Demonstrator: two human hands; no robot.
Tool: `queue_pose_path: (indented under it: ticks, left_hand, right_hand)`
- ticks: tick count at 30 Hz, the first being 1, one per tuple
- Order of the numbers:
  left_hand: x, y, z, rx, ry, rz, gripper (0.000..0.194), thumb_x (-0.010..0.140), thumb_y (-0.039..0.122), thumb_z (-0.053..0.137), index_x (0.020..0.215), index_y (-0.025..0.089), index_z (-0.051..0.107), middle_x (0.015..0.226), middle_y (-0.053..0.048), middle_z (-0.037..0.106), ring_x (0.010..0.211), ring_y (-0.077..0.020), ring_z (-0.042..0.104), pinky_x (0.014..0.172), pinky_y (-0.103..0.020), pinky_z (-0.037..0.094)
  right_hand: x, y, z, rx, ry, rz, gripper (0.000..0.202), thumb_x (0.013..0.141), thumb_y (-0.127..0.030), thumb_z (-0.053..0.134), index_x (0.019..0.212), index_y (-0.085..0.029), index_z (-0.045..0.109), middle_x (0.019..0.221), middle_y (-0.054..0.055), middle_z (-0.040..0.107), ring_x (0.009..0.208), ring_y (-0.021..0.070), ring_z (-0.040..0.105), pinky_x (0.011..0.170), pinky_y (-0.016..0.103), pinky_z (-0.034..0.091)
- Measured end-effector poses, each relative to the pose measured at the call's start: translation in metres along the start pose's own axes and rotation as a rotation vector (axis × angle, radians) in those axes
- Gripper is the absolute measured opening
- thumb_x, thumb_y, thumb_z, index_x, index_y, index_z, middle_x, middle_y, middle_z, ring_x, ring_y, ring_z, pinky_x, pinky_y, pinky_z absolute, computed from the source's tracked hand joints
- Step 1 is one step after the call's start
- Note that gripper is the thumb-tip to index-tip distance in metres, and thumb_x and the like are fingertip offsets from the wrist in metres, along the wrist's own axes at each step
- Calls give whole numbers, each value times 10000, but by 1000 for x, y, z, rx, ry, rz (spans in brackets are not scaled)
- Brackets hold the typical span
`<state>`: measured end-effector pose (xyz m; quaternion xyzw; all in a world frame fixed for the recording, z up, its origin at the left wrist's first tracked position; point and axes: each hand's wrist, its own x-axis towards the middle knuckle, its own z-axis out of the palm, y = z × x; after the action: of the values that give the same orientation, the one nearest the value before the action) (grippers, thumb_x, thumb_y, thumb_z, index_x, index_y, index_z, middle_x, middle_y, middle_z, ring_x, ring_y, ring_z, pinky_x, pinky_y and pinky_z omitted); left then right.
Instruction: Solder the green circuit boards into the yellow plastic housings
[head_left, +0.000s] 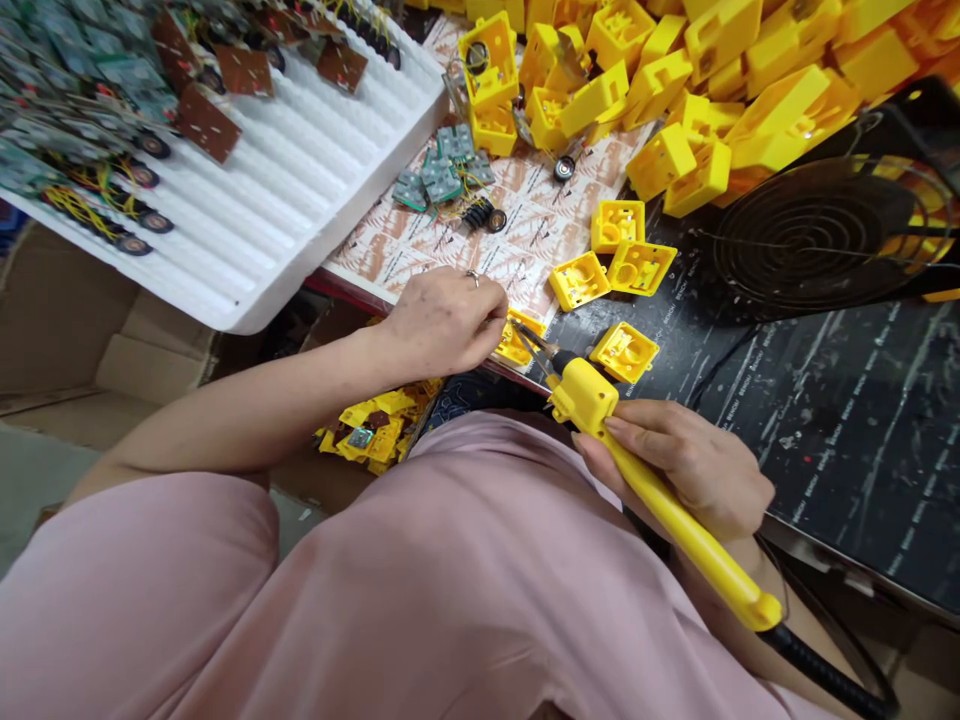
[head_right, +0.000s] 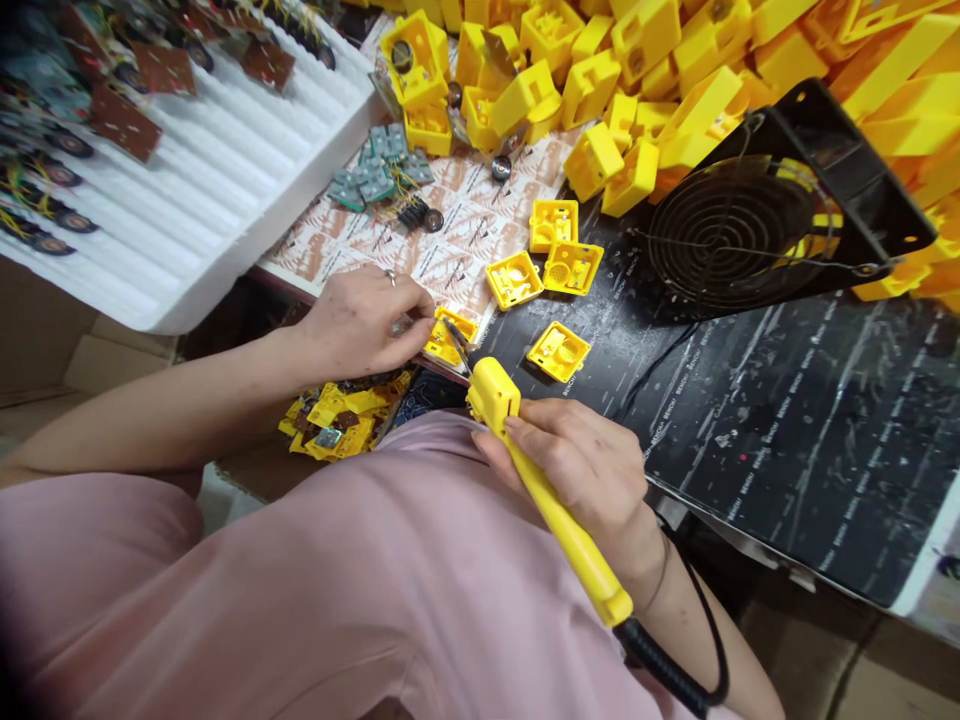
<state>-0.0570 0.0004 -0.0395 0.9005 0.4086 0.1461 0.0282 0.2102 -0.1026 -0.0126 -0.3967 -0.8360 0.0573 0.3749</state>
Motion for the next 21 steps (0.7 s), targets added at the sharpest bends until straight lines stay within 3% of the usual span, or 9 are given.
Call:
queue_pose_path:
  ticks: [6,13,18,21]
  left_hand:
    - [2,1,-1,-27,-7,1,276,906,252,485,844,183,745,648,-46,669,626,-198,626,624,-334,414]
    - [2,1,-3,45,-15,50,363,947,272,429,881,151,764,650,-58,669,613,-207,637,601,-328,410]
    - [1,1,-7,57,-86,17,402,968,294,391,903,155,763,690,-70,700,651,-227,680,619,-341,454]
    - [-1,-6,-14,-42,-143,-22,415,1002,363,404,1019,147,758,866,-101,766,801,-257,739,716,-371,535]
  right_hand:
    - [-8,-8,-16,76,48,222,266,833,-72,805,1007,-232,683,878,-2,761,711,139,737,608,241,635]
    - [-13,-3,-10,89,117,203,366,761,-24,849,1037,-226,717,900,-2,776,719,151,740,634,250,643]
    - [-25,6,-1,109,211,211,585,771,-92,884,1301,-258,701,985,13,806,766,190,773,683,297,667]
    - [-33,9,1,26,282,240,720,793,-135,884,1445,-304,631,1135,28,809,826,213,796,722,322,678]
